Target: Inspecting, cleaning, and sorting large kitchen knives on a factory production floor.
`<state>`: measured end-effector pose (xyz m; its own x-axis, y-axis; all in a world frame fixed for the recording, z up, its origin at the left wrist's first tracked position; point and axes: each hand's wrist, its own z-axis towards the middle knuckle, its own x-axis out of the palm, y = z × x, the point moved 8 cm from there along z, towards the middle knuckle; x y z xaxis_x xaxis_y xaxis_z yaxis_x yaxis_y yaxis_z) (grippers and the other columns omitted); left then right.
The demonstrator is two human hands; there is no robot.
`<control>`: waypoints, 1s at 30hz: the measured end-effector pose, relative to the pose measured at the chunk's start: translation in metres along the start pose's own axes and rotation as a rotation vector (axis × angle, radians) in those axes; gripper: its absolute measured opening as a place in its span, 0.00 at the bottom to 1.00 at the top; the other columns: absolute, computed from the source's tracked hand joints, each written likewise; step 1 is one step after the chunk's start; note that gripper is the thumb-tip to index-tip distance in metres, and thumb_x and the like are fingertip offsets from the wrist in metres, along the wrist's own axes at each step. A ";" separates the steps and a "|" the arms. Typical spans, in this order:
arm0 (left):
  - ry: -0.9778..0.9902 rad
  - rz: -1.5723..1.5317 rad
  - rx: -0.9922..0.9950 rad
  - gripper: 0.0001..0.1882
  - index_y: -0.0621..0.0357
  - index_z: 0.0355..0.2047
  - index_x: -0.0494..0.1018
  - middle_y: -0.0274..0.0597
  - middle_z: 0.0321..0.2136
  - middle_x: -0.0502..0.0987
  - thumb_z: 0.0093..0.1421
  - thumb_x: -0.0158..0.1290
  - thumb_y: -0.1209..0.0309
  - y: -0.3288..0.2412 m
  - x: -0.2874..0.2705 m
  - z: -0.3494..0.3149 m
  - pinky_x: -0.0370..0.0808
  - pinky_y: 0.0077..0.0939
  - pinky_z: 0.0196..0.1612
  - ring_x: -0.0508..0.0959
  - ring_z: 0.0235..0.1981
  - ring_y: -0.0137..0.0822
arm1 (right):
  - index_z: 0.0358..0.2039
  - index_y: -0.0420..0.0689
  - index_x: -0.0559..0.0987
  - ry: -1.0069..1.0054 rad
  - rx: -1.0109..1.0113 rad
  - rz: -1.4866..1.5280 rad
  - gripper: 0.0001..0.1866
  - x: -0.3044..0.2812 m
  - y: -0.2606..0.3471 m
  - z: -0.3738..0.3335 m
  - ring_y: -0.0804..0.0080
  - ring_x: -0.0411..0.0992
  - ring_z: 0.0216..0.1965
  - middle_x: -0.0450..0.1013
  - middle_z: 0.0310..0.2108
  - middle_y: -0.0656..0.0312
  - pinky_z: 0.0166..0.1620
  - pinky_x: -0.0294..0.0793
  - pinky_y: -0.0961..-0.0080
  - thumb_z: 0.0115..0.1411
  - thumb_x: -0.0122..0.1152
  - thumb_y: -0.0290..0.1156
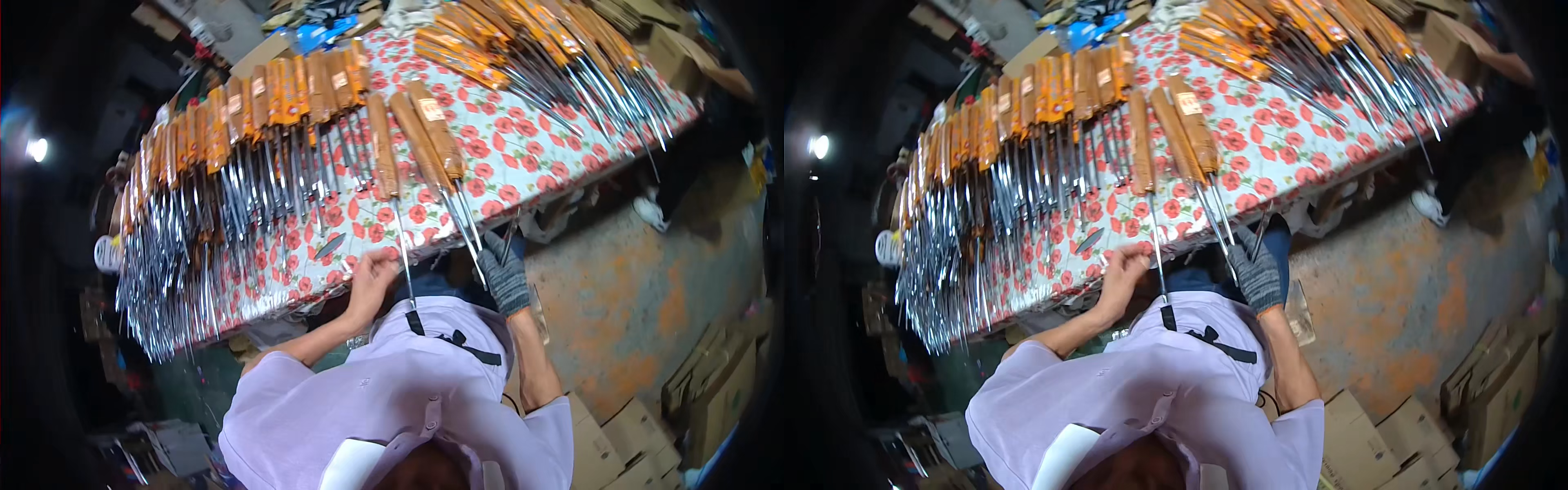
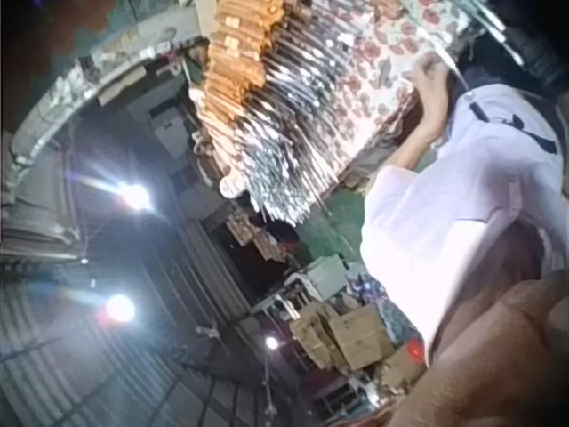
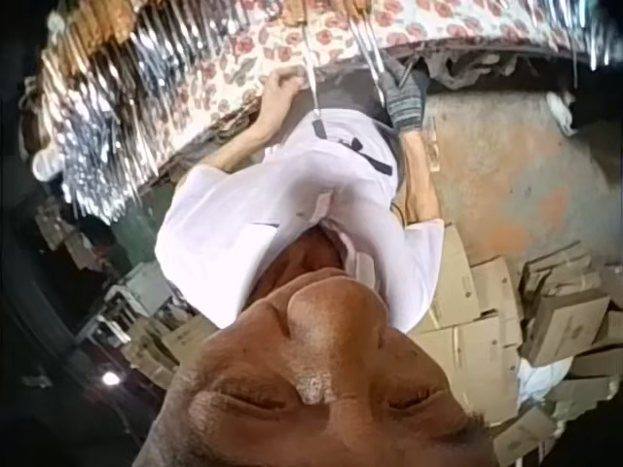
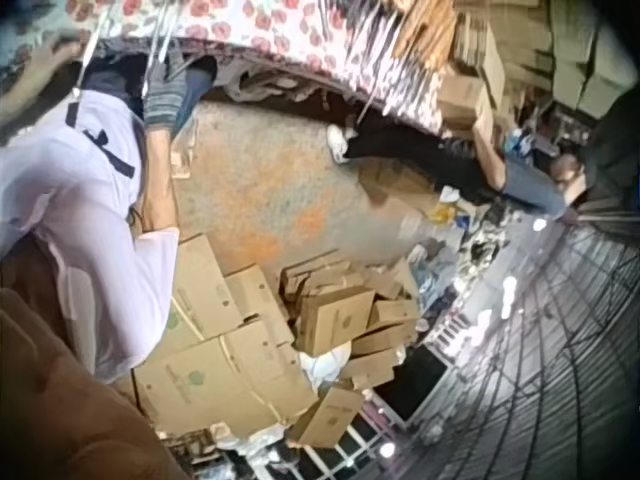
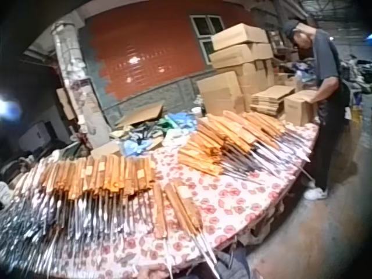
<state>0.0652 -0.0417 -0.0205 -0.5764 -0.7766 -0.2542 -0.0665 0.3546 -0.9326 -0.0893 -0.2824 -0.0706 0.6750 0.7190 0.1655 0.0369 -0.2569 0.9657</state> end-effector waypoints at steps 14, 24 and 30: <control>0.218 -0.665 -0.129 0.21 0.64 0.56 0.67 0.41 0.34 0.79 0.64 0.55 0.72 -0.019 0.131 0.015 0.76 0.26 0.39 0.79 0.34 0.29 | 0.58 0.35 0.74 0.055 -0.126 -0.226 0.22 0.062 0.019 -0.078 0.71 0.74 0.47 0.77 0.49 0.58 0.51 0.72 0.75 0.64 0.62 0.27; 0.132 -0.556 0.090 0.18 0.65 0.53 0.67 0.42 0.30 0.79 0.63 0.52 0.74 -0.069 0.061 0.012 0.77 0.23 0.34 0.80 0.28 0.30 | 0.62 0.33 0.69 0.163 -0.238 -0.208 0.27 0.116 0.037 -0.077 0.66 0.72 0.54 0.74 0.55 0.52 0.58 0.69 0.71 0.65 0.61 0.29; -0.113 -0.470 0.168 0.20 0.63 0.53 0.68 0.37 0.23 0.77 0.60 0.55 0.74 -0.136 -0.105 0.035 0.73 0.20 0.22 0.74 0.16 0.25 | 0.61 0.34 0.69 0.117 -0.330 -0.252 0.24 0.116 0.053 -0.003 0.67 0.73 0.48 0.75 0.51 0.54 0.52 0.72 0.66 0.67 0.56 0.32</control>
<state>0.1635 -0.0263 0.1240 -0.4231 -0.8869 0.1855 -0.1604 -0.1282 -0.9787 -0.0112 -0.2103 0.0002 0.5866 0.8059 -0.0806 -0.0603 0.1427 0.9879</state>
